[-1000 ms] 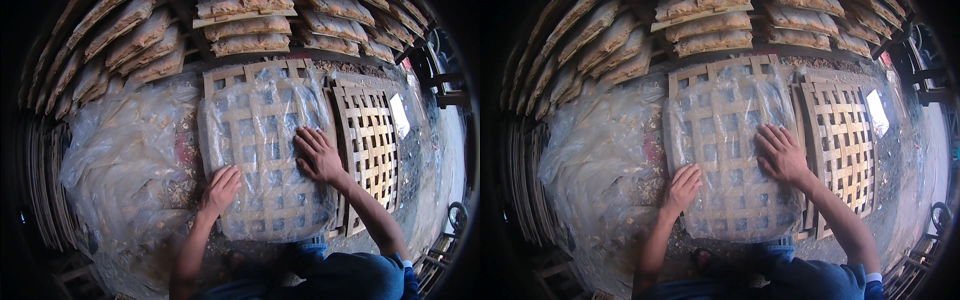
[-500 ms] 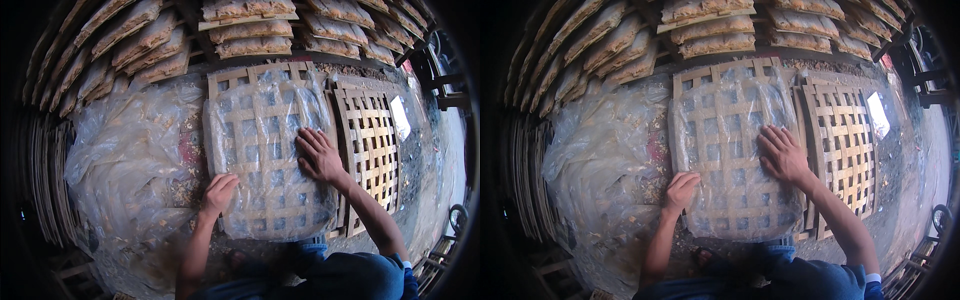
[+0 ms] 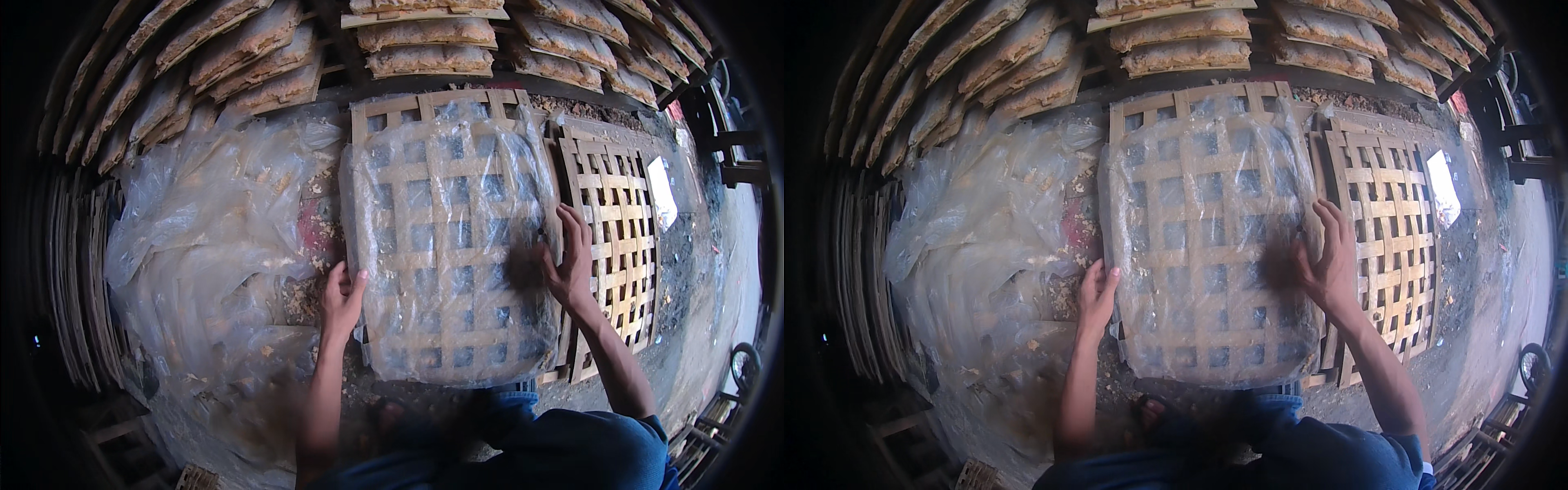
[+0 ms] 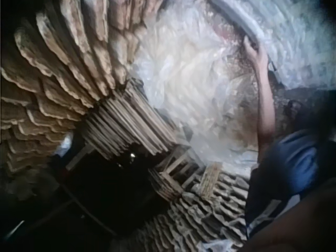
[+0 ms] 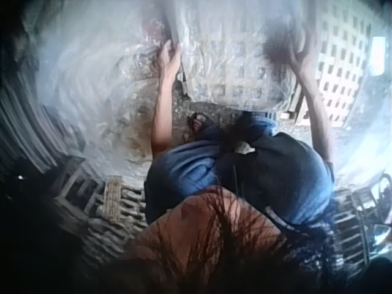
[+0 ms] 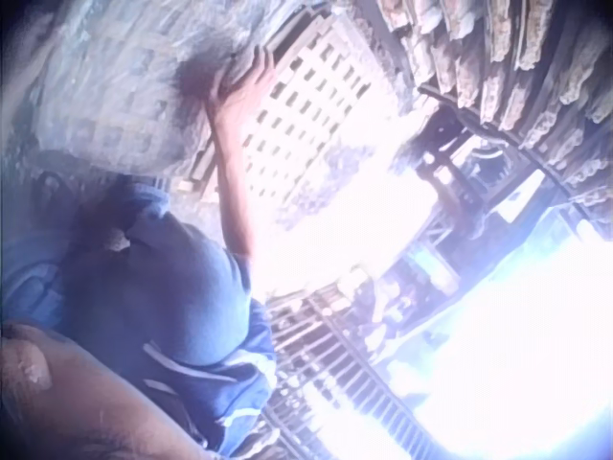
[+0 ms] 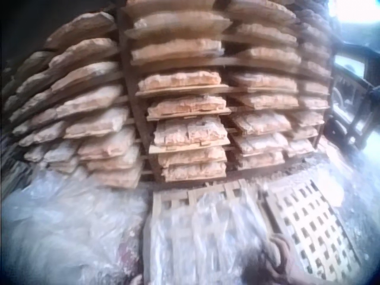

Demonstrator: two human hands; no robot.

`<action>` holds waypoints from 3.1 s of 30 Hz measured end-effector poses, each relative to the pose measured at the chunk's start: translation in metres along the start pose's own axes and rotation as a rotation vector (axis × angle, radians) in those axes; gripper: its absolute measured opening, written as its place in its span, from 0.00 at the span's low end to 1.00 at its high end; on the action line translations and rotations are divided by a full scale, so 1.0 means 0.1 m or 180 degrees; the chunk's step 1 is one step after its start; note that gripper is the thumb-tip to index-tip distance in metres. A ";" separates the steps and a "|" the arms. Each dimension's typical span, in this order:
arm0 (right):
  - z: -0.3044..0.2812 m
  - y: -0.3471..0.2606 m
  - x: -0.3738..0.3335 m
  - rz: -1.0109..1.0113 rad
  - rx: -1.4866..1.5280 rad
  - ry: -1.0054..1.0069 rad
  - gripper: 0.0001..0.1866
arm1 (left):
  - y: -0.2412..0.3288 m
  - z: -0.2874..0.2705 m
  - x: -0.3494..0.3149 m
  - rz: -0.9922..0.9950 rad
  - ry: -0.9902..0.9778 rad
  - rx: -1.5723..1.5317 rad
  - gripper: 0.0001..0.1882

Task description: The person repeatedly places a plastic sheet onto a wooden lattice tray, then places another lattice tray on top, forming a sandwich. The person repeats this process multiple times, stacking the assembled units. The person handles the trays and plastic sheets by hand.

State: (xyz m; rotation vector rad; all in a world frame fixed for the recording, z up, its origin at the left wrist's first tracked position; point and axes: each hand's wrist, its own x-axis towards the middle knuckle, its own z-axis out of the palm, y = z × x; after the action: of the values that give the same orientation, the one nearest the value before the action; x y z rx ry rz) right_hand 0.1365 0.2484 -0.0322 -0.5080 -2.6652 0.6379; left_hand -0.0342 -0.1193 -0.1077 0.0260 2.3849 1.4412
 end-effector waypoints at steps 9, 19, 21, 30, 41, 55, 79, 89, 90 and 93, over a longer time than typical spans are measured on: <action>-0.09 0.11 -0.47 0.1437 0.0147 -0.0579 0.28 | -0.18 -0.09 -0.03 0.0100 0.0382 0.0031 0.14; 0.04 -0.10 -0.49 0.0067 -0.0706 0.0050 0.42 | 0.03 -0.25 -0.14 0.1578 0.1344 0.1135 0.27; 0.00 -0.21 -0.43 -0.0420 -0.0816 -0.0533 0.40 | 0.03 -0.27 -0.25 0.2200 0.0255 0.1352 0.32; 0.18 -0.30 -0.41 -0.0636 -0.1275 -0.1721 0.41 | -0.66 -0.64 -0.08 0.1251 0.0140 0.1502 0.32; 0.20 -0.29 -0.41 -0.0700 -0.1279 -0.1614 0.41 | -0.13 -0.18 0.21 0.2690 -0.0750 0.1889 0.31; 0.18 -0.18 0.27 0.0193 -0.0556 -0.0621 0.34 | -0.18 -0.05 0.72 -0.0331 -0.0262 -0.1323 0.26; 0.56 0.24 1.43 0.0391 -0.0266 0.0601 0.11 | 0.32 -0.17 0.50 -0.0170 -0.0496 -0.1697 0.28; 0.12 0.50 1.83 0.1697 0.1527 0.0254 0.18 | 0.61 -0.01 0.87 0.0632 -0.0687 -0.0888 0.40; 0.11 0.54 1.79 0.1689 0.1567 0.0241 0.20 | 0.64 0.03 0.90 0.0619 -0.0638 -0.0851 0.41; 0.19 0.70 1.59 0.1528 0.1004 0.0185 0.26 | 0.66 0.13 0.89 0.0588 -0.0540 -0.0812 0.41</action>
State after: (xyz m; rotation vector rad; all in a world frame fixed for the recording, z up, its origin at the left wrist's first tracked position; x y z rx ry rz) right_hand 0.0083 0.3666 -0.0422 -1.0619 -2.3283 1.1333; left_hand -0.1248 -0.0593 -0.0822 0.2993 2.0936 1.7429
